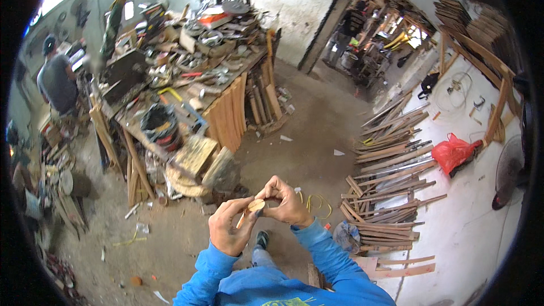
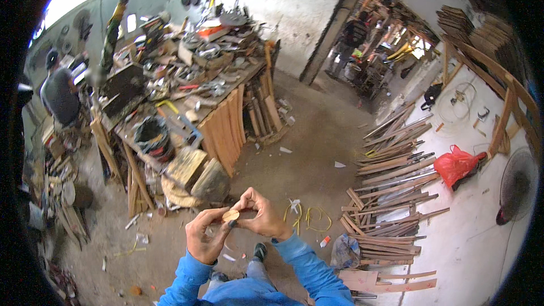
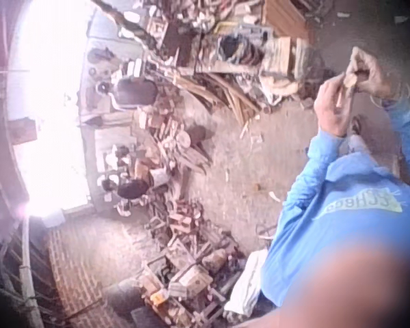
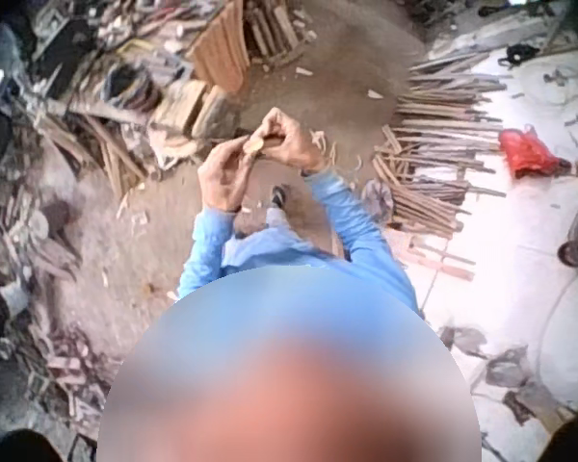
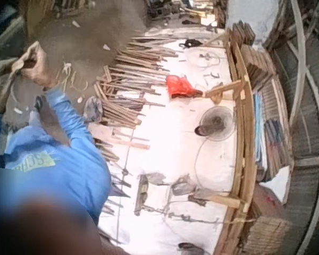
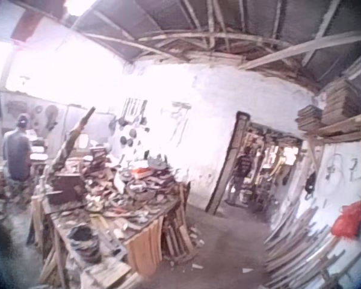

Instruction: The person applies glue from a white bottle to a long wooden dowel held in a bench vise. They rotate the dowel to coat multiple sections, then remove the dowel and place it on a nearby workbench. The person then picks up a bucket and walks across the workshop.

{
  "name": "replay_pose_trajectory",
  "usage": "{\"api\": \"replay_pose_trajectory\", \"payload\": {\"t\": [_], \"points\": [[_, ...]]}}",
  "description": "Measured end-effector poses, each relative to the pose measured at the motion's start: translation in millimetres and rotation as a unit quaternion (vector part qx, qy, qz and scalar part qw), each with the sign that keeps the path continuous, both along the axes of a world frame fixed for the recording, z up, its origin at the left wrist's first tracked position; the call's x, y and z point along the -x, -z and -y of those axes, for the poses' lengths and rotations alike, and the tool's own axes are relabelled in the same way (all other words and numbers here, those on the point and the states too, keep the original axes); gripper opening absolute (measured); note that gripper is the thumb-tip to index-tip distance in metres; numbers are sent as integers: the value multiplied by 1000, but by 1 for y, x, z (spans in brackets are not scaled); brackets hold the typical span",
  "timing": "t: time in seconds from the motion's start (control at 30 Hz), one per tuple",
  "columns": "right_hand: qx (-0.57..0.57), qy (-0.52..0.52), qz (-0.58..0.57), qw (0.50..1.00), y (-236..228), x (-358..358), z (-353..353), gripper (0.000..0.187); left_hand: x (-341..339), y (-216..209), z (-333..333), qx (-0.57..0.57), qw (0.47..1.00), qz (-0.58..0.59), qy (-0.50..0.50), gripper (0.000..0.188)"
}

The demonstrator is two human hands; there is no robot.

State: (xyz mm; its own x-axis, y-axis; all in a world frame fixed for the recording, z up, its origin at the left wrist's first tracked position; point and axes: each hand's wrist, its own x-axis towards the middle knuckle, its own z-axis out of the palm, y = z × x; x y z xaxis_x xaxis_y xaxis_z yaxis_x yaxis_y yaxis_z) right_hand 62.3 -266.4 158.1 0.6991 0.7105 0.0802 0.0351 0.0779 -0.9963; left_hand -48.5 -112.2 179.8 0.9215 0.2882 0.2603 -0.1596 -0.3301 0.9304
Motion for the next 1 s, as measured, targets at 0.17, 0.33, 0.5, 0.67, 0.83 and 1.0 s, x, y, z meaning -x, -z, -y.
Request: {"api": "replay_pose_trajectory", "payload": {"t": [0.17, 0.33, 0.5, 0.67, 0.83, 1.0], "points": [[19, 50, 16, 998, 27, -32, 79, 63, -60, 19, 63, -126, 985, 112, 27, 31], [-154, 165, -126, 966, 114, -73, 172, 61, -138, 34, 165, -169, 969, 175, 38, 27], [-175, 162, -428, 872, 187, -73, 268, 58, -199, 23, 246, -140, 958, 197, 157, 30], [-205, 298, -391, 846, 212, -128, 289, 82, -220, -7, 274, -92, 942, 259, 191, 29], [-419, 338, -534, 652, 236, -279, 337, 33, -250, -28, 230, 49, 959, 259, 108, 41], [-352, 277, -410, 794, 196, -452, 477, 27, -275, 4, 132, 257, 889, 377, 39, 41]]}}
